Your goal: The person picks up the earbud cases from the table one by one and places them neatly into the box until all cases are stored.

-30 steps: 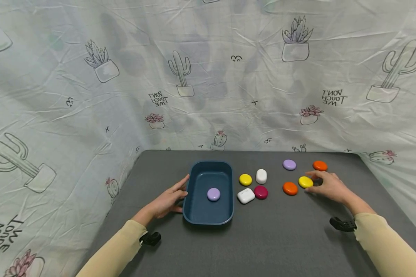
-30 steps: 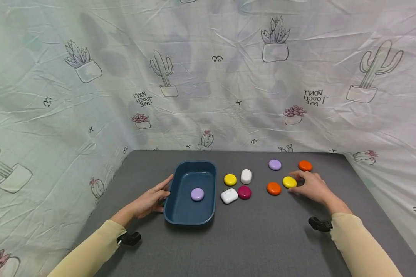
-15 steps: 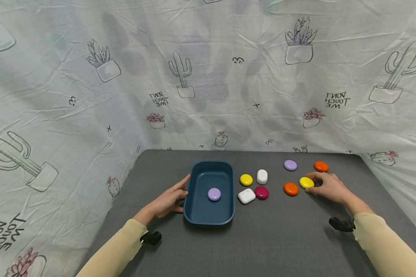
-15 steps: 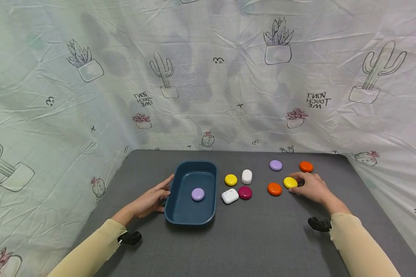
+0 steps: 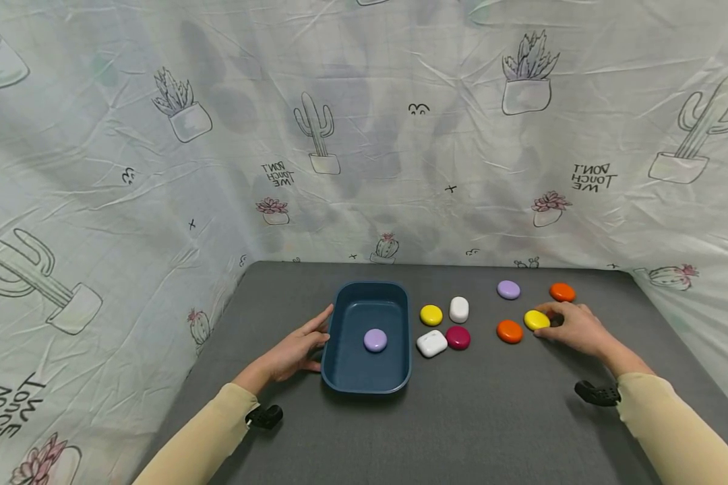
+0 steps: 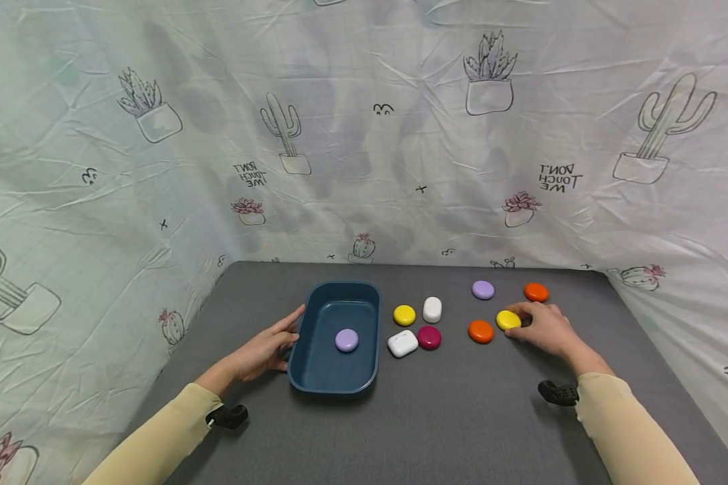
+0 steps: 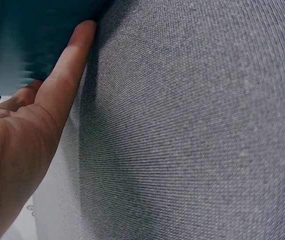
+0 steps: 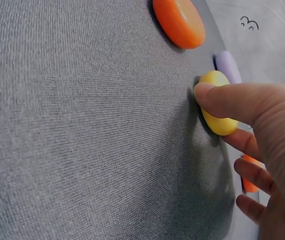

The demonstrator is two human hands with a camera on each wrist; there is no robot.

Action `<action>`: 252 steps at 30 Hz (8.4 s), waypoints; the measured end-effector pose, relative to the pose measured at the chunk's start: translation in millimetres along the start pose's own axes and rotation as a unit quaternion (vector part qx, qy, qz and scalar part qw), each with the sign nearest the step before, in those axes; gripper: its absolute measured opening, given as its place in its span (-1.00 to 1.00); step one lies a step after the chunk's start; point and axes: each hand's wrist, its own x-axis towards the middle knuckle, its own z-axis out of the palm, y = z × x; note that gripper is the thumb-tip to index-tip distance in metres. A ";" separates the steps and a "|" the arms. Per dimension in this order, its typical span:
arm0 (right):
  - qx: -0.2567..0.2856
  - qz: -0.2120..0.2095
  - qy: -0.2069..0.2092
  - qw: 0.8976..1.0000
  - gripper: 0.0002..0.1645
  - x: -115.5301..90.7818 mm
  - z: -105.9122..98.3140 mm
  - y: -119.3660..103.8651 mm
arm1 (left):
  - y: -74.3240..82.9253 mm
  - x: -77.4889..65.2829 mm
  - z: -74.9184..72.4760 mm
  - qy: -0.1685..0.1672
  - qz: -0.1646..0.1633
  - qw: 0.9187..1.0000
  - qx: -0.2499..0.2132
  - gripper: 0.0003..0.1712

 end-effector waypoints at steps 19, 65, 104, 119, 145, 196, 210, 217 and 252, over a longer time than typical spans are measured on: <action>0.034 -0.094 0.063 0.993 -0.32 3.8 -10.4 -52.2 | 0.8 -0.7 1.7 0.008 0.000 1.000 0.012 -0.22; 0.056 -0.267 -0.088 0.958 -0.35 82.6 59.0 -259.5 | 0.2 -1.4 0.3 0.004 -0.009 1.000 0.002 -0.23; -0.069 -0.279 -0.173 0.942 -0.39 96.9 121.6 -301.3 | 2.3 -6.2 2.1 -0.002 -0.011 1.000 0.018 -0.23; -0.007 -0.259 -0.127 0.957 -0.35 83.5 88.4 -278.1 | 0.3 -3.2 2.8 0.008 -0.013 1.000 0.027 -0.23; 0.044 -0.145 0.005 0.988 -0.33 41.1 -0.2 -152.9 | -2.4 -5.0 1.2 0.024 -0.016 0.999 0.019 -0.23; 0.014 0.019 0.026 0.999 -0.01 60.4 5.8 -38.1 | 0.0 -1.7 2.7 0.030 -0.017 0.999 0.027 -0.25; 0.003 0.042 0.031 0.999 -0.04 60.5 13.8 -36.1 | -0.3 -0.5 1.1 0.029 -0.014 0.999 0.034 -0.25; -0.004 0.050 0.037 0.998 -0.05 59.8 15.0 -35.5 | -1.6 0.6 0.5 0.027 -0.016 0.999 0.030 -0.26; -0.031 0.046 0.044 0.997 -0.27 60.1 18.5 -47.5 | -1.3 0.0 0.6 0.018 -0.009 0.999 0.030 -0.25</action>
